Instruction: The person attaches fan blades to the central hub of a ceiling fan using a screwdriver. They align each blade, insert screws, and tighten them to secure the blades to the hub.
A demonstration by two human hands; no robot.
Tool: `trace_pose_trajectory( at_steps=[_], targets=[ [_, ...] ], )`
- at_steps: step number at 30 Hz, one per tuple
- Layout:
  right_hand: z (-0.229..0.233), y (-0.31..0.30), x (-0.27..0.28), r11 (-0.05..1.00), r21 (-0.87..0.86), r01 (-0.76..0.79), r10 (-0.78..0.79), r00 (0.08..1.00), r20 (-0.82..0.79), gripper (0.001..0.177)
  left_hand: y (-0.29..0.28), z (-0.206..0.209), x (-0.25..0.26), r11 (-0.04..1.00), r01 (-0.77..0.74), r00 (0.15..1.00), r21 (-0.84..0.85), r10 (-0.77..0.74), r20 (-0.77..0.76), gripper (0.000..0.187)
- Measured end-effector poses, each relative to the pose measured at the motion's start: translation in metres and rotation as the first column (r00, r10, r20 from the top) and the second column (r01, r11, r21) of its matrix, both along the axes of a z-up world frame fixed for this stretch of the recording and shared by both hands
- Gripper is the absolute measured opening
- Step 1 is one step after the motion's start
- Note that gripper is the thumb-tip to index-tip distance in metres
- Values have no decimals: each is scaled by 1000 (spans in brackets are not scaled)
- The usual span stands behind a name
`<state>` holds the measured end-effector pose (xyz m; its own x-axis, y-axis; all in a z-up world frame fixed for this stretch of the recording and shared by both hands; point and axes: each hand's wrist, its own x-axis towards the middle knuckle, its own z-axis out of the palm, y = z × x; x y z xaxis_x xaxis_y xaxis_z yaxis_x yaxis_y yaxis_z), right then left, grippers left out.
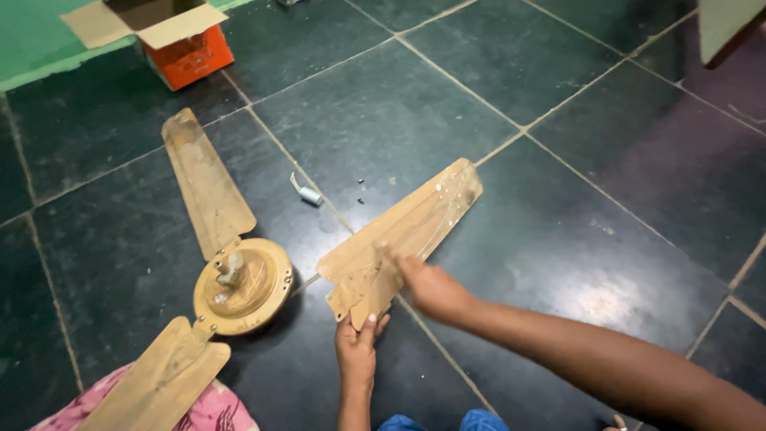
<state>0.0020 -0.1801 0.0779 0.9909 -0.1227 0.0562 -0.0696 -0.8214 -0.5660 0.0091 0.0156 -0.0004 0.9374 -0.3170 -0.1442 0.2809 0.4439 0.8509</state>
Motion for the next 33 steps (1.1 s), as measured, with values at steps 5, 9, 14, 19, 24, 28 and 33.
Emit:
trace_pose_trajectory(
  at_steps=[5, 9, 14, 19, 24, 28, 33],
  targets=[
    [32, -22, 28, 947, 53, 317, -309, 942, -128, 46, 2, 3, -7, 999, 35, 999, 35, -35, -2, 37],
    [43, 15, 4, 992, 65, 109, -92, 970, -224, 63, 3, 6, -6, 999, 24, 999, 25, -24, 22, 37],
    [37, 29, 12, 993, 9, -117, 117, 992, -55, 70, 7, 13, 0, 999, -44, 999, -8, 43, -32, 39],
    [39, 24, 35, 999, 1, -44, 44, 999, -16, 75, 18, 23, 4, 998, -64, 995, -18, 63, -77, 42],
    [37, 65, 24, 940, 1, -341, 333, 919, -213, 78, 29, 21, 9, 989, -138, 989, -60, 141, 50, 39],
    [44, 61, 53, 980, 21, -199, 200, 977, -78, 58, 41, 24, 7, 983, -164, 982, -89, 154, -105, 42],
    [49, 72, 63, 991, 60, -119, 128, 974, -185, 54, 45, 27, 9, 982, -162, 983, -96, 153, -98, 42]
  ],
)
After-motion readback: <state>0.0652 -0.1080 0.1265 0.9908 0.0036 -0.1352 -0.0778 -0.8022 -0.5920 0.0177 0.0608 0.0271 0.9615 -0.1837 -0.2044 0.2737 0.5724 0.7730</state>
